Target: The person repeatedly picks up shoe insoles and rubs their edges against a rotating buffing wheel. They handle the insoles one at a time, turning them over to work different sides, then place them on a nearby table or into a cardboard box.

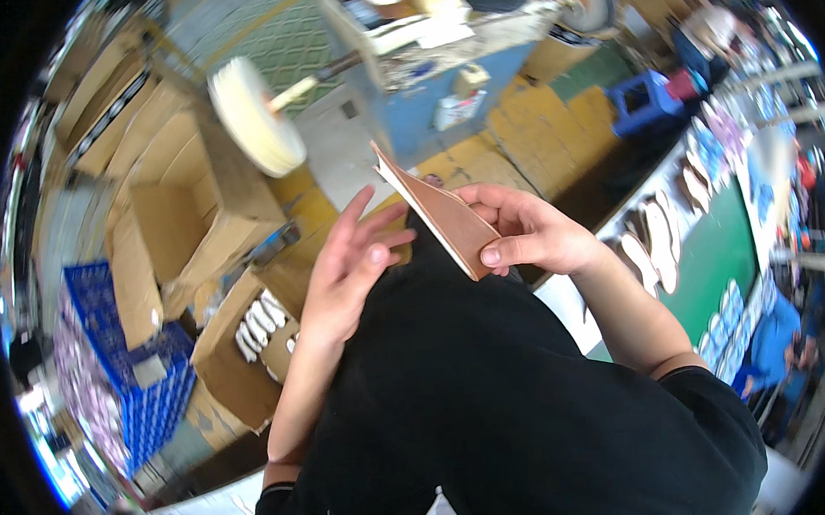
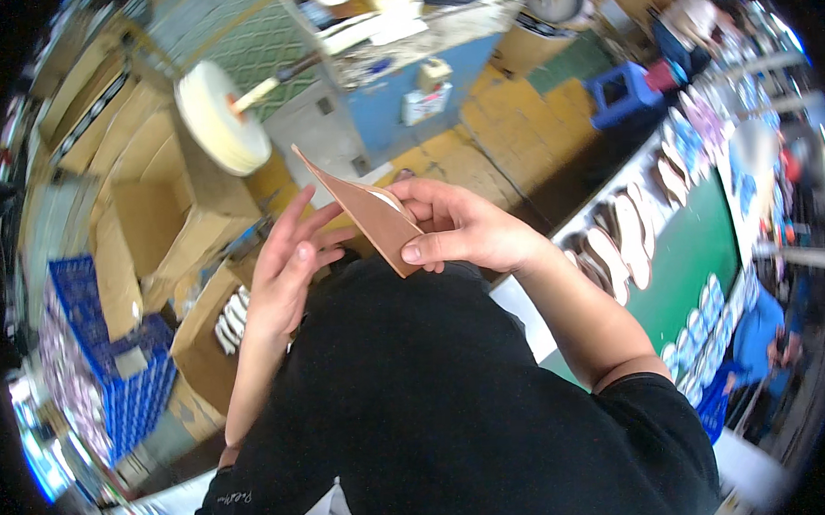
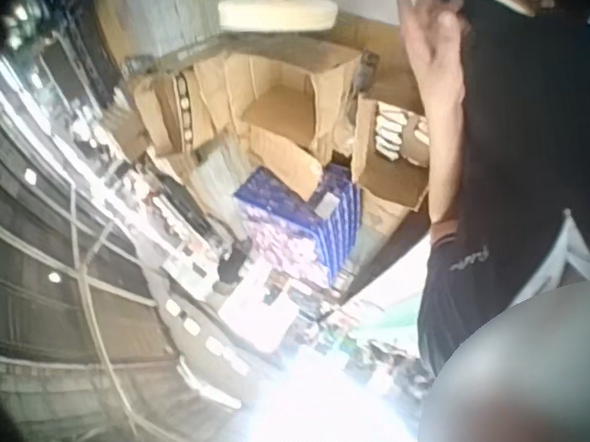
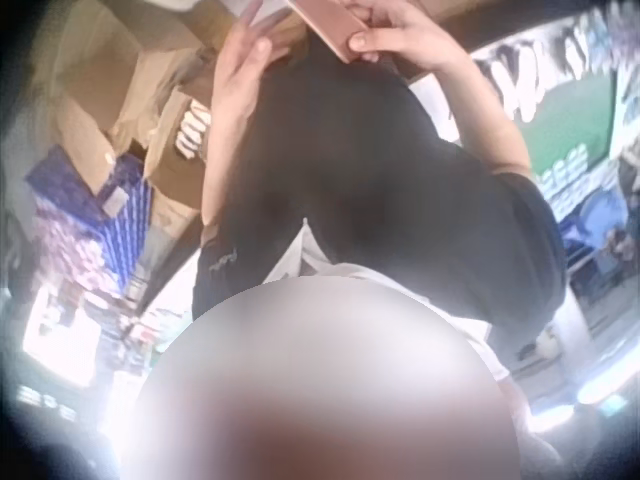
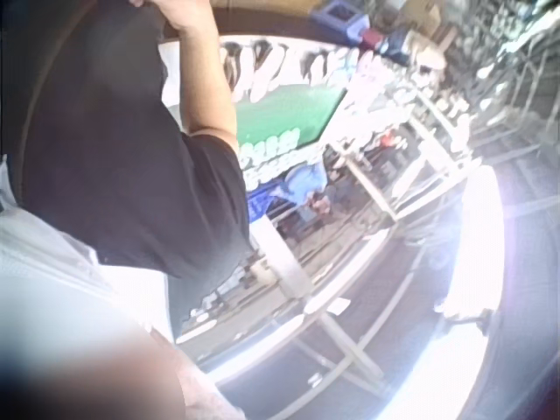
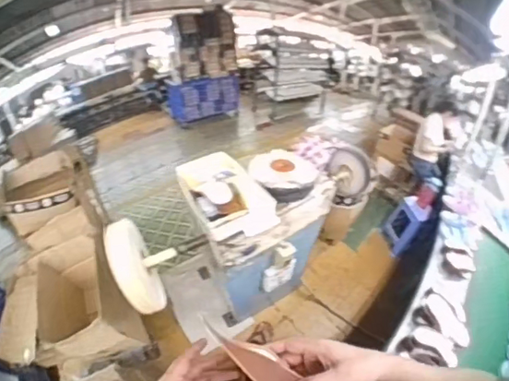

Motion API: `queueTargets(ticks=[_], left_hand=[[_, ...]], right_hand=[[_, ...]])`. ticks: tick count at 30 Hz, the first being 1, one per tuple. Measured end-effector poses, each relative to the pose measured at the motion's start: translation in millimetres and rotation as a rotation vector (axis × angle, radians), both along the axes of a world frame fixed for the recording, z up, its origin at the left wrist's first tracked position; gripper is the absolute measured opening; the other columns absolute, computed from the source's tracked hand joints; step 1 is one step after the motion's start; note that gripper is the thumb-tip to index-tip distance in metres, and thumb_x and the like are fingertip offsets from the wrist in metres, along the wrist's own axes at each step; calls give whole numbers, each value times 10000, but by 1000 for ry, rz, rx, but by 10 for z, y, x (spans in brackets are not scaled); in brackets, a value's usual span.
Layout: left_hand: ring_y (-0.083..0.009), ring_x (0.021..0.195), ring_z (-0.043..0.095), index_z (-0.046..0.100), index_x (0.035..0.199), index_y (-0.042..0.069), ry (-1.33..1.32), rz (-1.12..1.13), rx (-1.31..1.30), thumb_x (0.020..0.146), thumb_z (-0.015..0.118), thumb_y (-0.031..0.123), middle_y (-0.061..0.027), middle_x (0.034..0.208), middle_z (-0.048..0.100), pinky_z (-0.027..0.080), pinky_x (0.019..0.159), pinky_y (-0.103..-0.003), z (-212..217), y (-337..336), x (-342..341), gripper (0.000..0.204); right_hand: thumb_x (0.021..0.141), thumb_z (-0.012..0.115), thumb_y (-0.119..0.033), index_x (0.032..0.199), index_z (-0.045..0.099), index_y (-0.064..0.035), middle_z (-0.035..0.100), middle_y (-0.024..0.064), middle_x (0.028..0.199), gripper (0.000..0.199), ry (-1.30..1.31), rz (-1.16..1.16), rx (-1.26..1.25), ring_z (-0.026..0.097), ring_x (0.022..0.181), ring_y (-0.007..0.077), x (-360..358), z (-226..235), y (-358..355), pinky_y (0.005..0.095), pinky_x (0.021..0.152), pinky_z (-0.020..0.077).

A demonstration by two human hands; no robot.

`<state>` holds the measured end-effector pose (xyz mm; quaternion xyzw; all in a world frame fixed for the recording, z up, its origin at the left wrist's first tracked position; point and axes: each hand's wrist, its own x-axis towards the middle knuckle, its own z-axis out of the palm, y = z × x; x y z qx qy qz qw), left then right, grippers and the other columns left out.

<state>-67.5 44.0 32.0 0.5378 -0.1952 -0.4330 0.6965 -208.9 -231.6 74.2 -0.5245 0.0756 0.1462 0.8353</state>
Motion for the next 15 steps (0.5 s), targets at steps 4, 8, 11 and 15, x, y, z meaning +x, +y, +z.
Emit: queueTargets(ticks=[4, 8, 11, 15], left_hand=[[-307, 1491, 601, 219, 1822, 32, -19, 200, -105, 1124, 755, 456, -183, 1691, 547, 493, 1212, -479, 113, 84, -23, 977], [-274, 1489, 575, 315, 1764, 17, 25, 381, -166, 1162, 725, 366, -156, 1601, 592, 486, 1235, -481, 138, 288, -4, 807], [-292, 1502, 572, 378, 1742, 52, 46, 465, -167, 1180, 598, 583, -147, 1647, 578, 467, 1240, -505, 152, 362, -32, 803], [-293, 1390, 672, 469, 1663, 39, 384, 635, -247, 1240, 361, 614, -151, 1526, 661, 576, 1124, -469, 109, 337, -86, 722]], right_hand=[[1012, 883, -182, 1658, 510, 8, 762, 39, 1141, 770, -84, 142, 9, 663, 876, 83, 545, -59, 413, 245, 710, 510], [991, 920, -206, 1620, 545, 27, 758, 19, 1077, 769, -154, 112, -67, 712, 925, 92, 825, -68, 738, 269, 765, 565], [853, 1017, -265, 1544, 611, 0, 762, 106, 1180, 844, -288, -6, -606, 783, 1060, 236, 883, -27, 914, 375, 886, 631], [686, 1070, -350, 1492, 658, -60, 665, 182, 1205, 951, -605, -37, -1132, 741, 1083, 412, 839, -2, 1181, 489, 954, 622]])
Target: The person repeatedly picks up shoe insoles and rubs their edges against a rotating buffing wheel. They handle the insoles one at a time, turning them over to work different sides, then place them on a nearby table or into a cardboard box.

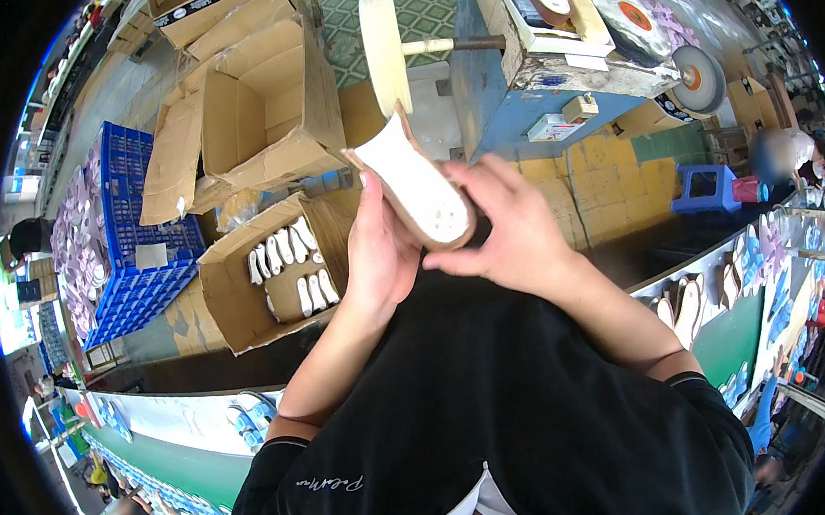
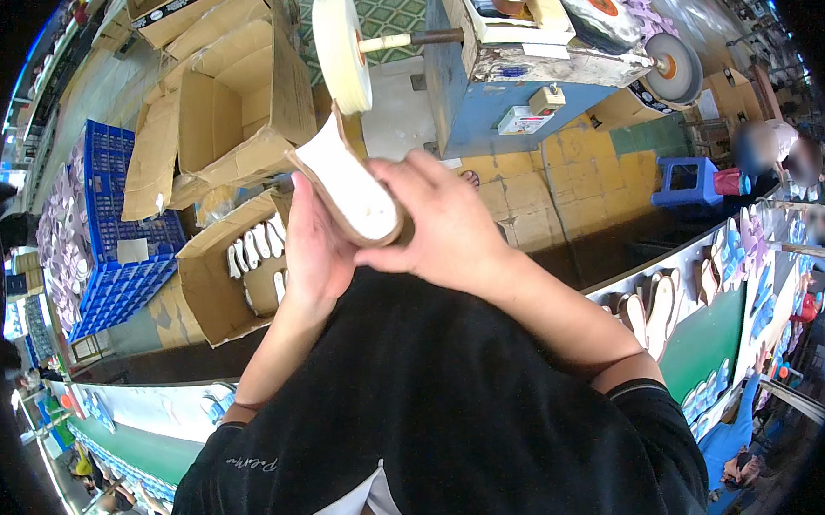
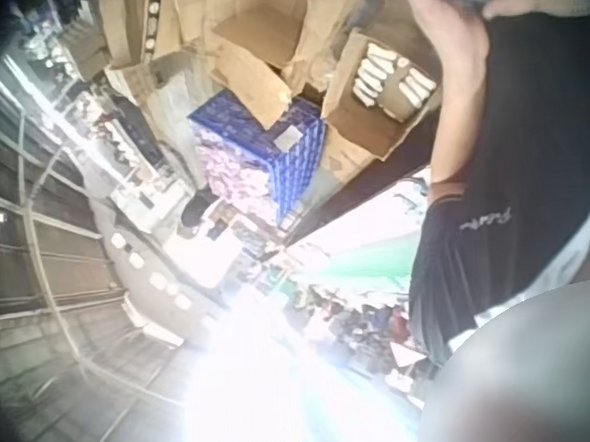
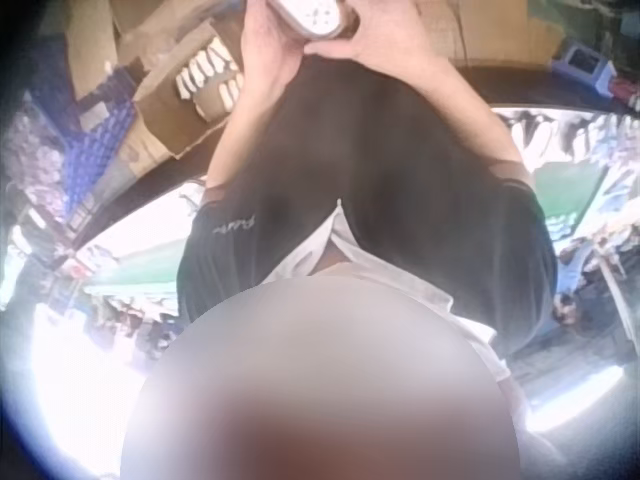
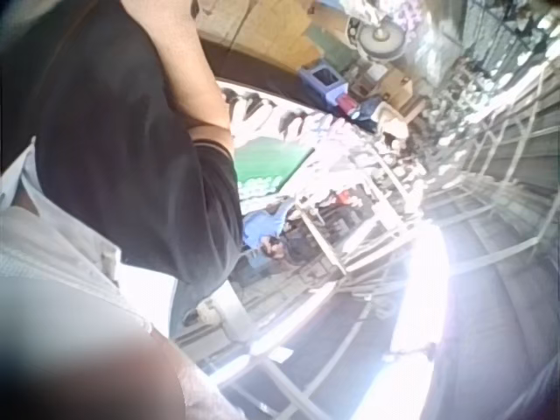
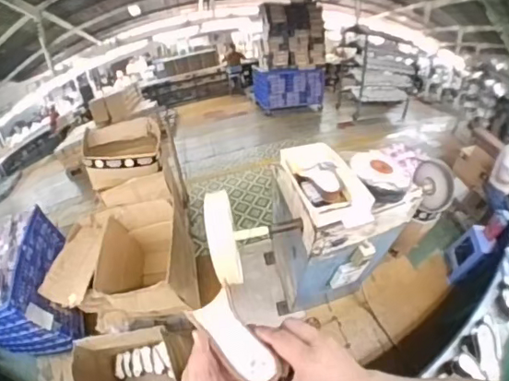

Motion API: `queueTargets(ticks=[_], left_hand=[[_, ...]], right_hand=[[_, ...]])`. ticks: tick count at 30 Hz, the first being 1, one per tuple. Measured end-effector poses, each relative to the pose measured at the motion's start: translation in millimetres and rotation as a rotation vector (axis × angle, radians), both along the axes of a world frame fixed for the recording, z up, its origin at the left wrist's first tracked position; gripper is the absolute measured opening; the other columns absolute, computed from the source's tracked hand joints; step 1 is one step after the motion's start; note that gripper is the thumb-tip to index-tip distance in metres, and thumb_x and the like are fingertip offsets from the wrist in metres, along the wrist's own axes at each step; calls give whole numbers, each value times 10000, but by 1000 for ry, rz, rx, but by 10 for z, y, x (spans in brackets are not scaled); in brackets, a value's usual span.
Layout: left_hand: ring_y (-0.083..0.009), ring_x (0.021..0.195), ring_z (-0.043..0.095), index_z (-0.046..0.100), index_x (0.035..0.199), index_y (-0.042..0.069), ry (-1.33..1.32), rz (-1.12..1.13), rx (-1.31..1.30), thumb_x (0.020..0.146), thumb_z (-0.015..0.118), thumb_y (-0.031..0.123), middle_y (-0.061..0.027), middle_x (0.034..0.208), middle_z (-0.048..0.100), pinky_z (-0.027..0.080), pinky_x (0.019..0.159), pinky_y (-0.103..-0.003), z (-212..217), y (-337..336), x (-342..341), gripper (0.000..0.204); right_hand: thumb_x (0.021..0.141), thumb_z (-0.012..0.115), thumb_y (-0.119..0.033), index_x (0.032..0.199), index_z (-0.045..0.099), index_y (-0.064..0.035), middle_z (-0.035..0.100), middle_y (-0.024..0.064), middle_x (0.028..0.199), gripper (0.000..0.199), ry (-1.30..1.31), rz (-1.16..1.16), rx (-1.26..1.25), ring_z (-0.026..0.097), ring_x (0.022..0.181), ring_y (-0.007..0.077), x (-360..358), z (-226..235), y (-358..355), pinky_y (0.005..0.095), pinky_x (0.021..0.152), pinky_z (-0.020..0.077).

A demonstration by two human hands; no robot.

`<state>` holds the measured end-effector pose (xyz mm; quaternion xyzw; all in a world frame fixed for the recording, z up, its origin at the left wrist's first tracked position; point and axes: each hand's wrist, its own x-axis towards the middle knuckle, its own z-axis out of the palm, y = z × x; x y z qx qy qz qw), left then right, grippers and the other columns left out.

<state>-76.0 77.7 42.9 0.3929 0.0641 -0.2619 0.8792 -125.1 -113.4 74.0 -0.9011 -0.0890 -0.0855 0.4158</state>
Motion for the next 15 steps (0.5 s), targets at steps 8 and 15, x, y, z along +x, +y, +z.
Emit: queueTargets(ticks=[8, 15], left_hand=[[-251, 1065, 680, 608, 1498, 62, 199, -145, -596, 1217, 441, 486, -89, 1237, 690, 586, 867, -437, -282, 235, 150, 535], [-254, 1029, 662, 616, 1468, 57, 176, -178, -647, 1162, 520, 409, -84, 1167, 668, 602, 824, -423, -384, 205, 99, 476]], right_hand=[[787, 1026, -209, 1496, 680, -78, 669, 122, 1292, 800, -114, 48, 183, 703, 1042, 271, -98, 31, 67, 404, 864, 619], [932, 838, 28, 1257, 787, -31, 744, 111, 1078, 334, -206, 26, 279, 721, 922, 227, -153, 63, 89, 338, 749, 604]])
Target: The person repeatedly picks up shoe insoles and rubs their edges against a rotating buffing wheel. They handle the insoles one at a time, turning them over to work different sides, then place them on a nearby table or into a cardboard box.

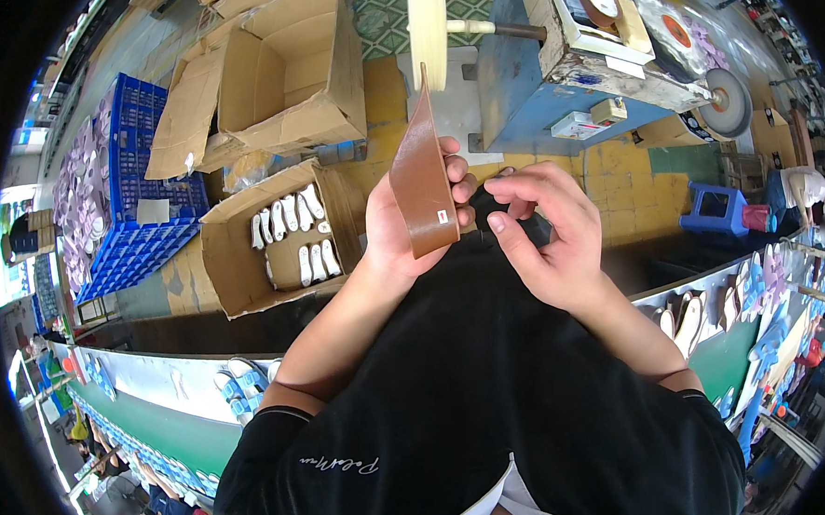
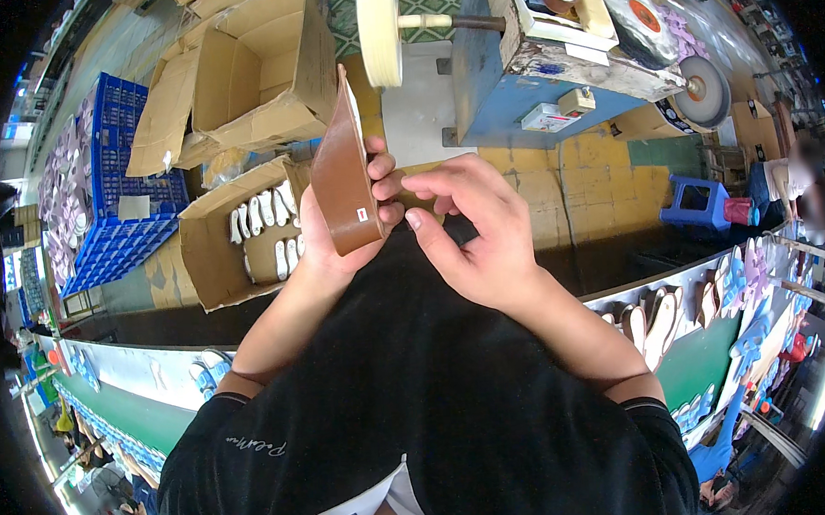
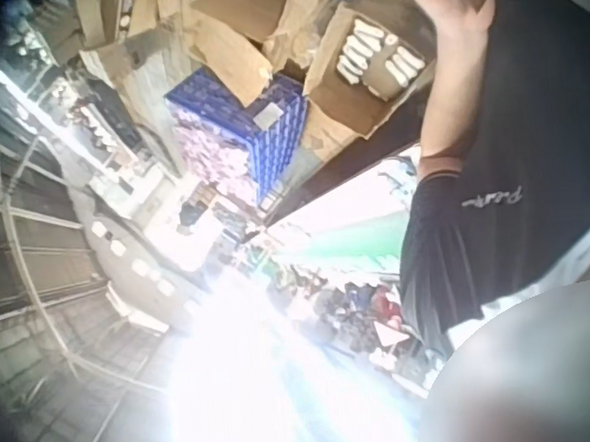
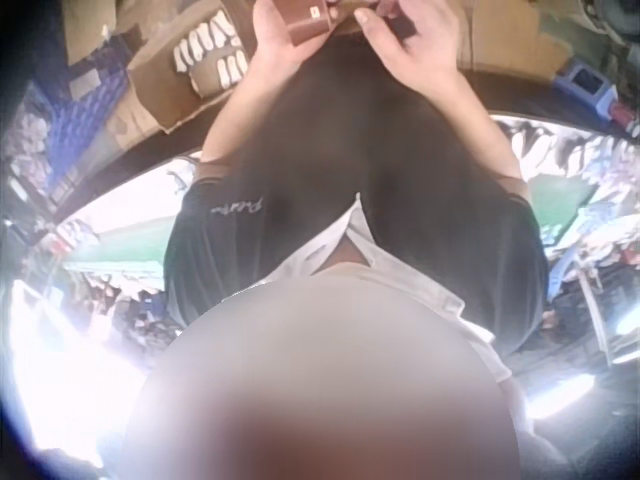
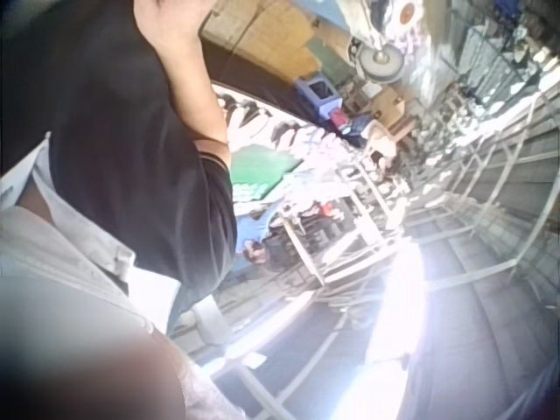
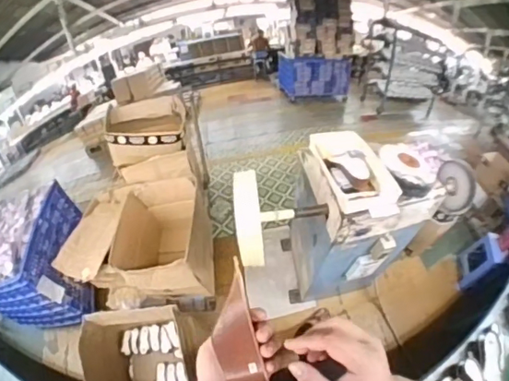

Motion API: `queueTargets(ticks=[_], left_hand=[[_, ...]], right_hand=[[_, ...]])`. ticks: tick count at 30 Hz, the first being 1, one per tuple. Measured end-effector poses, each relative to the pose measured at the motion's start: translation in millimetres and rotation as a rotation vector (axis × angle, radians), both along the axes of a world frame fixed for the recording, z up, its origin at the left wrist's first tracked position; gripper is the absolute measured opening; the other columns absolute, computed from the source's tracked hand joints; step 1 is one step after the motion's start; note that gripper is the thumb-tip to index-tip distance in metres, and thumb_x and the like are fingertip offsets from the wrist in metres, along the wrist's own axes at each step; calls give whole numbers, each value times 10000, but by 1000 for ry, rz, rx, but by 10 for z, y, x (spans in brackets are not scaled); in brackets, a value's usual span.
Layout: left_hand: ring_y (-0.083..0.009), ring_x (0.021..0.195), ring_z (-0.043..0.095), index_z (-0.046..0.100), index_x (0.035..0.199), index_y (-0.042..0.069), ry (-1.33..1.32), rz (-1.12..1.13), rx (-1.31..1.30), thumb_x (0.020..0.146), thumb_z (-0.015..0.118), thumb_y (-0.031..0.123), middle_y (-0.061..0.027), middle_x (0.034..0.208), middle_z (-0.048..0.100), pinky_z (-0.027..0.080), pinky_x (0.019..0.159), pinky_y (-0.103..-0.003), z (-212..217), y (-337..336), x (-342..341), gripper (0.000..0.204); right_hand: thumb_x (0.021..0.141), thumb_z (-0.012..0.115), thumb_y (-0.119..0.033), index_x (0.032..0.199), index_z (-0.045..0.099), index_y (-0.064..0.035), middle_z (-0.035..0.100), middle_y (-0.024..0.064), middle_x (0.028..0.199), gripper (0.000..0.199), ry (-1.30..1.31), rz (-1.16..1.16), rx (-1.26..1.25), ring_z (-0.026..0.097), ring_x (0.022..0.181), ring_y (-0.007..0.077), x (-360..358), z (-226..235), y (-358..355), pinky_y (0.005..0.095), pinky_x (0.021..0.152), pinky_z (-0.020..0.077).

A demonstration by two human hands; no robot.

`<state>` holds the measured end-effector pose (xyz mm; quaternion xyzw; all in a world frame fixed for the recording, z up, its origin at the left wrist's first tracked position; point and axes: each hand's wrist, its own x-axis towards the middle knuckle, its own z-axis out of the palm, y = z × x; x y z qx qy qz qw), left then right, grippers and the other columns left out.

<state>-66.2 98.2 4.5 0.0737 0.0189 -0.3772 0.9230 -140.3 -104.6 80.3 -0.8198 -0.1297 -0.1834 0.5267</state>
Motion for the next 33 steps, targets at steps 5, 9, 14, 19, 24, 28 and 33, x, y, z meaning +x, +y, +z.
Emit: queueTargets(ticks=[5, 9, 14, 19, 24, 28, 33], left_hand=[[-240, 985, 677, 579, 1540, 2, -124, -25, -50, 1168, 497, 404, -89, 1115, 674, 612, 825, -427, 42, -9, 9, 554], [-232, 945, 704, 530, 1599, -49, -148, -4, 1, 1197, 467, 454, -96, 1069, 677, 612, 827, -401, 132, -26, -41, 646], [-219, 873, 686, 512, 1600, -49, -182, 52, 209, 1140, 526, 500, -86, 1052, 625, 611, 727, -361, 225, -21, -73, 717], [-203, 944, 666, 518, 1607, -34, -250, 84, 279, 1163, 493, 552, -73, 1037, 631, 582, 866, -356, 238, -6, -64, 735], [-218, 927, 691, 552, 1577, -20, -241, 126, 346, 1221, 457, 598, -95, 1024, 692, 584, 864, -378, 237, -15, -75, 720], [-200, 964, 678, 545, 1583, -24, -300, 108, 369, 1229, 448, 566, -84, 1042, 674, 572, 882, -367, 249, 2, -64, 695], [-188, 1003, 651, 530, 1592, -19, -316, 73, 395, 1247, 397, 538, -53, 1053, 631, 542, 933, -352, 253, 0, -89, 667]], right_hand=[[907, 857, 45, 1229, 810, -29, 738, 107, 1105, 334, 3, 51, -27, 735, 942, 227, 15, 139, 23, 341, 776, 615], [908, 882, 27, 1193, 845, -40, 707, 87, 1084, 295, 29, 116, -12, 683, 884, 183, 18, 216, 82, 320, 772, 565], [877, 892, 30, 1158, 834, -77, 650, 71, 1048, 306, -17, 151, -88, 693, 903, 215, 47, 208, 151, 349, 741, 567], [869, 886, 19, 1083, 799, -89, 632, 63, 1068, 255, -5, 164, -134, 690, 912, 234, 28, 200, 177, 365, 758, 562], [866, 870, 25, 1028, 748, -83, 617, 76, 1065, 230, 43, 169, -172, 691, 923, 259, 27, 219, 172, 388, 790, 565], [865, 873, 31, 1017, 747, -73, 622, 86, 1067, 223, 49, 188, -162, 688, 940, 271, 37, 230, 151, 385, 803, 563], [856, 879, 45, 1013, 758, -58, 642, 91, 1080, 223, 72, 220, -187, 688, 959, 277, 44, 225, 120, 376, 829, 568]])
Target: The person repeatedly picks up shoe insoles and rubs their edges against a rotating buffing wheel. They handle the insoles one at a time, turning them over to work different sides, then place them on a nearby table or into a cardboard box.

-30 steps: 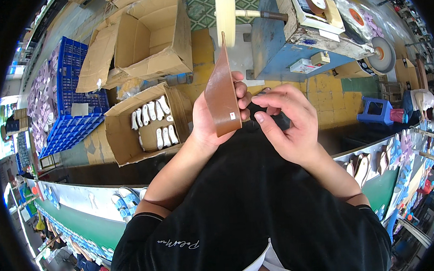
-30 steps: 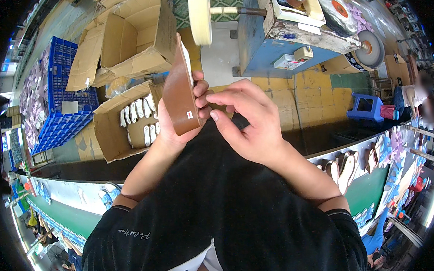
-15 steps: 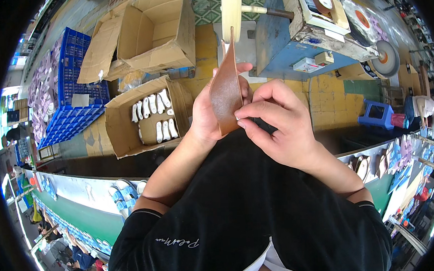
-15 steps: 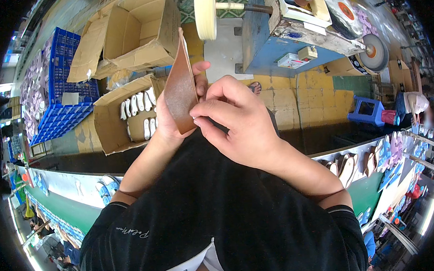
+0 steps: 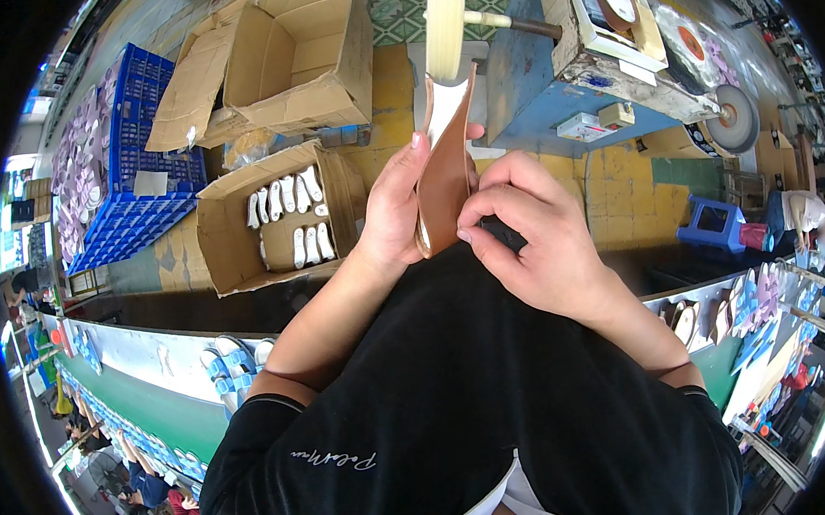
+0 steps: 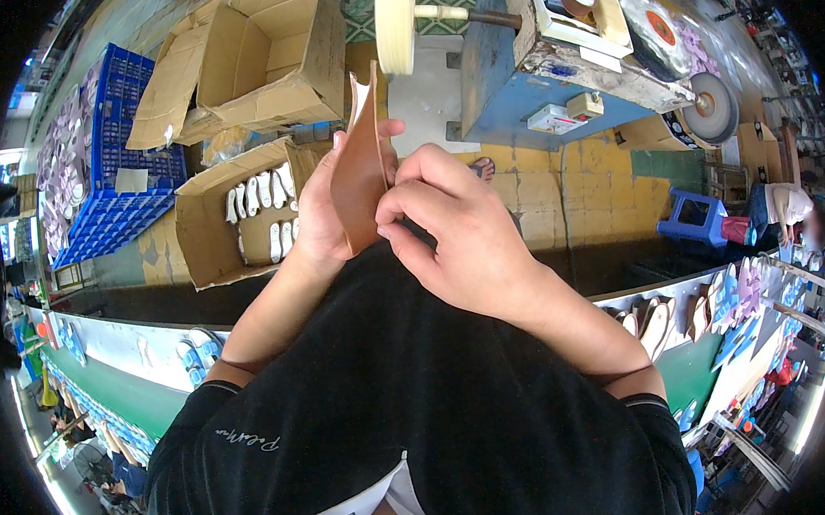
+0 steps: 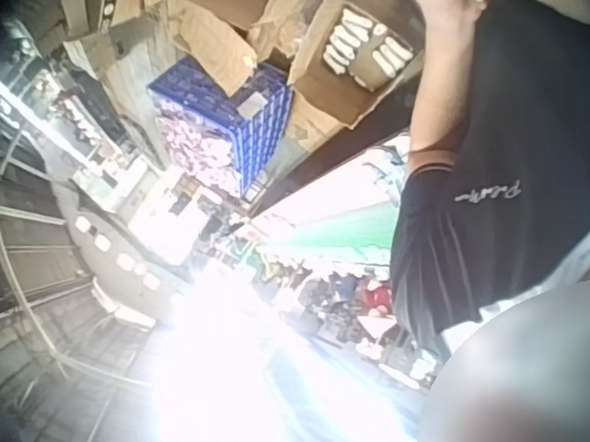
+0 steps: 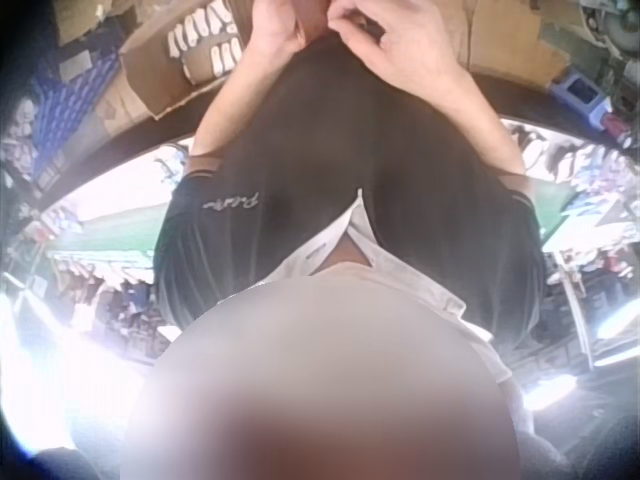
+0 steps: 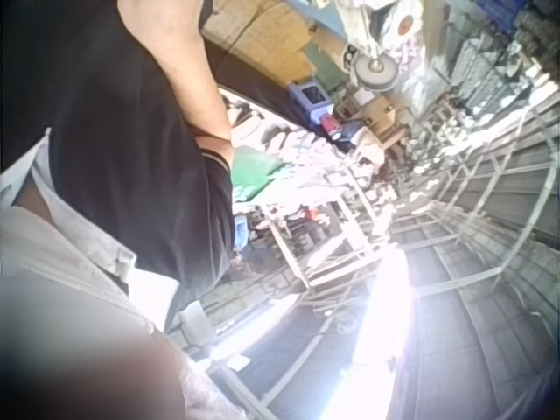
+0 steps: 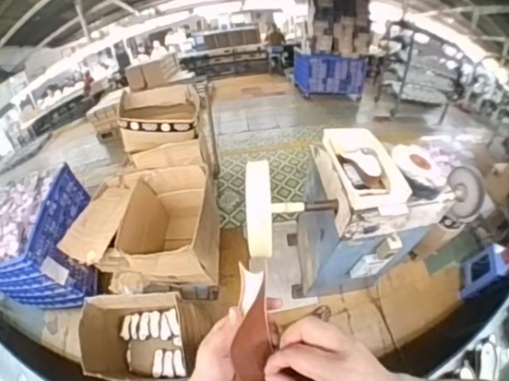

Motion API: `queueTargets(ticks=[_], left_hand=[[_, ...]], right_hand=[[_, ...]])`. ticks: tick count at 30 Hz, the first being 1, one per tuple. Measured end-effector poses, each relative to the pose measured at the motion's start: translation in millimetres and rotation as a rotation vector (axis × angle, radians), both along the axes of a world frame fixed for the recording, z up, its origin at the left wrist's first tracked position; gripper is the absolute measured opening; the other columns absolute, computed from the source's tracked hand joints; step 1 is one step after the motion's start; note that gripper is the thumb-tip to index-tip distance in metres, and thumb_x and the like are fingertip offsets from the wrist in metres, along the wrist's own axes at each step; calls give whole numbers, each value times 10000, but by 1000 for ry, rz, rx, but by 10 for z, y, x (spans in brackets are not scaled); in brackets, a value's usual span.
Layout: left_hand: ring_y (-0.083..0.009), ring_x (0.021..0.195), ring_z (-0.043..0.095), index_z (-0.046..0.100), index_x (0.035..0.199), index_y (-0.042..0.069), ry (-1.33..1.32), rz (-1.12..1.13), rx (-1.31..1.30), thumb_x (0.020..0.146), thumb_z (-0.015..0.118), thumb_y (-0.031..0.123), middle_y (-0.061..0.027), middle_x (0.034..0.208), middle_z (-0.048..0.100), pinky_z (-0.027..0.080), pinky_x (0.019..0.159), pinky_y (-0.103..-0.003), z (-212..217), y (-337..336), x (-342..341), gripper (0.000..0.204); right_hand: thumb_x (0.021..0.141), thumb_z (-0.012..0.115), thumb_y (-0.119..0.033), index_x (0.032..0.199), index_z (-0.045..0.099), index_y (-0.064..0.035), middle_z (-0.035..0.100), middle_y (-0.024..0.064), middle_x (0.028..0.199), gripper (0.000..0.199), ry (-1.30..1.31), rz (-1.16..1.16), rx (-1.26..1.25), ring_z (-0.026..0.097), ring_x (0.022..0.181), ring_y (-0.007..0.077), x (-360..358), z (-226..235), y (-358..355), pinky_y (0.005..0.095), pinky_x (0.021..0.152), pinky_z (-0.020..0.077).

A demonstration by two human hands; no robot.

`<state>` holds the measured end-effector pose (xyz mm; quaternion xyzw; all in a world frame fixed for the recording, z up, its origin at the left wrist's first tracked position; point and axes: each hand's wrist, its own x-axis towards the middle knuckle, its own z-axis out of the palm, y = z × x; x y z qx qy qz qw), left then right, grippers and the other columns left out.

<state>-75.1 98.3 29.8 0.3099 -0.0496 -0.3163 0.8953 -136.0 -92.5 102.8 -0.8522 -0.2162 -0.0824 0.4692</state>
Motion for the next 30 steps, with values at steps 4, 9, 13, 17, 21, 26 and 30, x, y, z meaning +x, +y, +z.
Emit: queueTargets(ticks=[4, 9, 13, 17, 21, 26, 30], left_hand=[[-189, 965, 675, 541, 1585, -18, 51, 20, 1, 1235, 427, 526, -67, 1037, 657, 565, 888, -351, -11, -3, -4, 657], [-191, 939, 695, 563, 1572, -15, 90, -50, -192, 1246, 401, 562, -89, 1034, 693, 591, 851, -367, -30, 18, 42, 682], [-182, 936, 691, 532, 1587, -54, 123, 10, -90, 1176, 464, 408, -75, 1037, 661, 584, 826, -334, -52, -6, 24, 622], [-192, 943, 689, 557, 1572, -38, 103, 14, -86, 1224, 423, 503, -86, 1035, 684, 583, 857, -356, -75, -5, 28, 657], [-200, 940, 690, 573, 1558, -37, 96, 32, -59, 1242, 422, 565, -98, 1030, 697, 579, 859, -368, -106, 5, 21, 696], [-208, 929, 693, 573, 1557, -37, 87, 41, -26, 1234, 441, 575, -108, 1030, 700, 586, 847, -379, -138, -1, 10, 705], [-219, 930, 700, 568, 1560, -38, 91, 41, -30, 1231, 442, 584, -114, 1032, 703, 595, 856, -384, -124, 11, 12, 716]], right_hand=[[876, 849, 30, 988, 695, -71, 614, 103, 1081, 215, 20, 33, 1, 682, 999, 320, -10, 0, 0, 422, 850, 568], [889, 843, 28, 1033, 714, -73, 650, 113, 1089, 218, -2, 30, 89, 710, 995, 324, -22, 4, 5, 418, 849, 591], [891, 852, 27, 1160, 770, -65, 705, 108, 1070, 297, -65, -54, 54, 745, 941, 318, 3, -44, 9, 405, 795, 613], [861, 874, 19, 1134, 775, -70, 700, 99, 1079, 304, -149, -1, -14, 741, 966, 322, 16, -95, 4, 422, 815, 613], [839, 879, 26, 1085, 762, -69, 692, 99, 1077, 289, -130, -5, -39, 735, 981, 332, 3, -113, 6, 436, 835, 611], [831, 870, 35, 1056, 736, -67, 686, 101, 1077, 281, -77, -14, -20, 727, 982, 340, -13, -127, 19, 436, 853, 608], [831, 869, 36, 1044, 731, -71, 689, 103, 1080, 276, -73, -4, -15, 721, 988, 341, -3, -149, 28, 431, 868, 605]])
